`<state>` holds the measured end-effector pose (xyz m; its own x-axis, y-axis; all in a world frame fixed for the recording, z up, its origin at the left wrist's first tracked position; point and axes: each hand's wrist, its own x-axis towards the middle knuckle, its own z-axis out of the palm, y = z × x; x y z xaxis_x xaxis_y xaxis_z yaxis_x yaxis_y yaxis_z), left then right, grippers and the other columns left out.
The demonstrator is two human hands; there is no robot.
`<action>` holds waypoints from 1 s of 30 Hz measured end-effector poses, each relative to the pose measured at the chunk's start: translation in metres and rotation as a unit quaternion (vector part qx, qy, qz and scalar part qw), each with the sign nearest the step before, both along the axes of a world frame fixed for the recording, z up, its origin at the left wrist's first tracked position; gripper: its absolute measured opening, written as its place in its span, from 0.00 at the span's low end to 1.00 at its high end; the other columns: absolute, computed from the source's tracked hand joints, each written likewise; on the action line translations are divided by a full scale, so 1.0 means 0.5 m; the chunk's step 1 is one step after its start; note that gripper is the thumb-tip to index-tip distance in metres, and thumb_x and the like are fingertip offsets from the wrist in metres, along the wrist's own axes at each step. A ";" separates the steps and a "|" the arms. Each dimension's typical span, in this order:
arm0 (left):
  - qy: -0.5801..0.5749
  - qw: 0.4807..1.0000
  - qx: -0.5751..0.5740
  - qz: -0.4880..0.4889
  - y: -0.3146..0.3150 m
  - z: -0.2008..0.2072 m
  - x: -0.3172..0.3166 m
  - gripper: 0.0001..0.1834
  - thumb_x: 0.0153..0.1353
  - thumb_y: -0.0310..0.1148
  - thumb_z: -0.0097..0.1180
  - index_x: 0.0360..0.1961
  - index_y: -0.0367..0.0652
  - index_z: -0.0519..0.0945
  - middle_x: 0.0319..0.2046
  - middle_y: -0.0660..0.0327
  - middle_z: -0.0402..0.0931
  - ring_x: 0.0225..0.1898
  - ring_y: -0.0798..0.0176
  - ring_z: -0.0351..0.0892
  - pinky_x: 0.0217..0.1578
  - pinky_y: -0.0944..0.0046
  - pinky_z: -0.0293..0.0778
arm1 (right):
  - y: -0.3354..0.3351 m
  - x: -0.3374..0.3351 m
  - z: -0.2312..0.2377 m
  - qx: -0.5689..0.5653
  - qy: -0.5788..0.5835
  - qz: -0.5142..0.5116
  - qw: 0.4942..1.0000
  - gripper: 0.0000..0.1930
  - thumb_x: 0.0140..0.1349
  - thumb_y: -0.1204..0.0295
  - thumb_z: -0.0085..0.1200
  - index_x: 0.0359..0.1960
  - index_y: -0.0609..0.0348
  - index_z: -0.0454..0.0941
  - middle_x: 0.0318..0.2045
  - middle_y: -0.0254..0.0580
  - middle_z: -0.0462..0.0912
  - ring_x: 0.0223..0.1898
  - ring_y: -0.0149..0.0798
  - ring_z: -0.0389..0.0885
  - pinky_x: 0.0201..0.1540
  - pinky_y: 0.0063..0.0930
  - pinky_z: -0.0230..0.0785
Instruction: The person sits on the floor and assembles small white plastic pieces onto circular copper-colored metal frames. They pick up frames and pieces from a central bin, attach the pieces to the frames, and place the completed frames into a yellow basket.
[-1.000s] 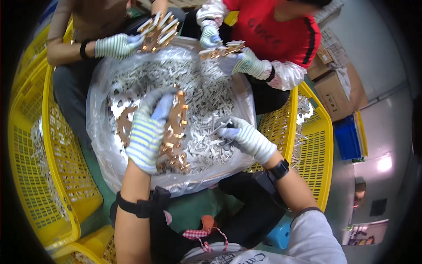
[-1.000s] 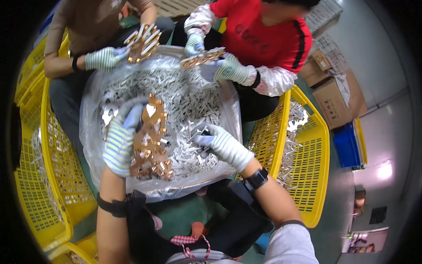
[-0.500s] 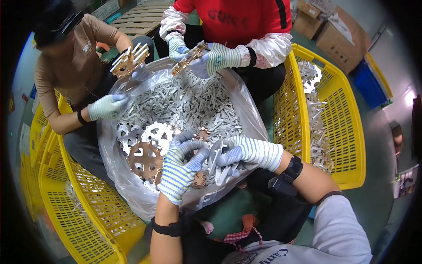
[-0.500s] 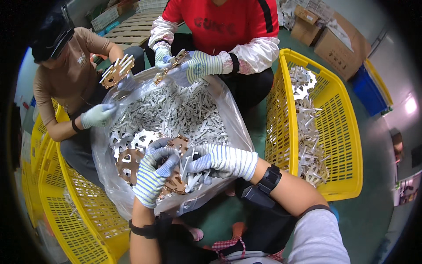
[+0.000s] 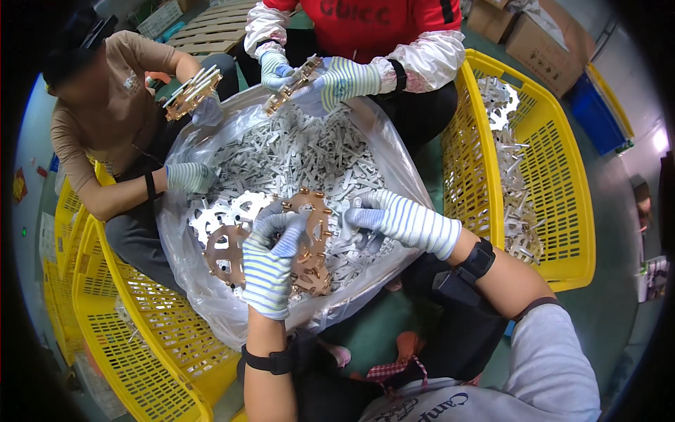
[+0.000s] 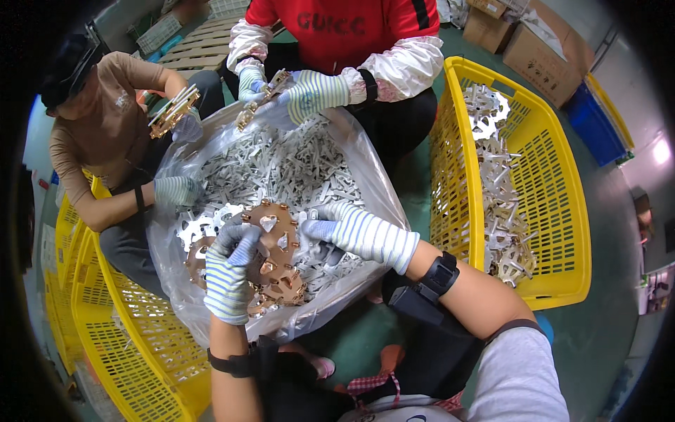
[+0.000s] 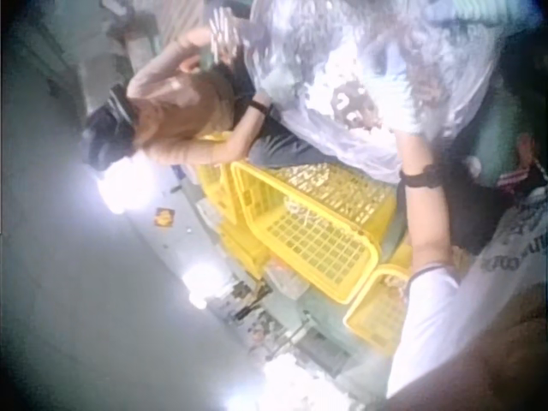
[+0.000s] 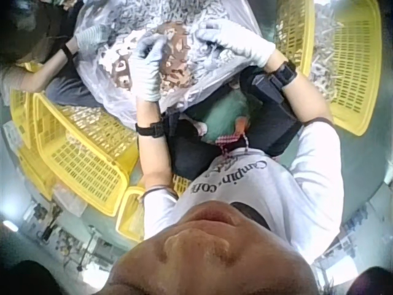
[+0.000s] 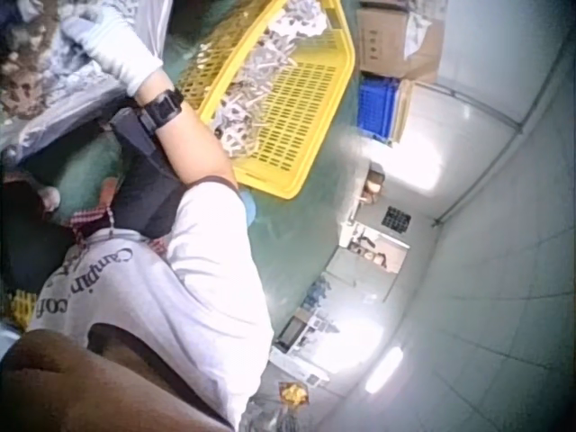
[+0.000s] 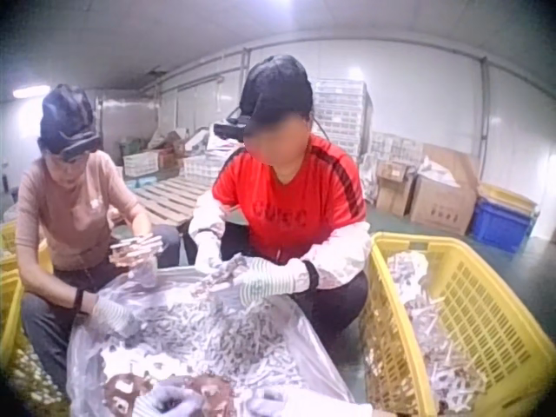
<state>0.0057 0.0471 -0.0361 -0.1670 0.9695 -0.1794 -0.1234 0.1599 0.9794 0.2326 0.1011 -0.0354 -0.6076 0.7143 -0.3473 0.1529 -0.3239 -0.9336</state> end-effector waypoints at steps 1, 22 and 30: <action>0.024 0.999 0.021 -0.006 -0.001 -0.005 -0.008 0.09 0.60 0.32 0.63 0.38 0.39 0.84 0.33 0.68 0.80 0.33 0.74 0.75 0.37 0.73 0.71 | 0.001 0.003 0.000 0.049 -0.057 0.017 0.997 0.15 0.68 0.61 0.52 0.46 0.60 0.76 0.34 0.40 0.82 0.33 0.35 0.83 0.34 0.28 0.78; -0.102 0.994 0.044 -0.004 -0.023 0.001 0.050 0.26 0.67 0.26 0.49 0.65 0.33 0.61 0.40 0.56 0.77 0.32 0.71 0.74 0.39 0.69 0.75 | -0.043 -0.018 0.039 0.350 0.004 -0.114 0.930 0.16 0.62 0.60 0.59 0.40 0.62 0.79 0.32 0.44 0.78 0.37 0.41 0.76 0.42 0.32 0.68; 0.033 0.993 0.066 -0.095 -0.041 0.031 0.035 0.22 0.64 0.29 0.45 0.59 0.35 0.72 0.39 0.60 0.76 0.35 0.71 0.75 0.41 0.69 0.73 | -0.024 -0.004 0.066 0.619 -0.128 -0.025 0.774 0.11 0.57 0.63 0.60 0.40 0.49 0.82 0.54 0.49 0.73 0.58 0.54 0.68 0.61 0.48 0.57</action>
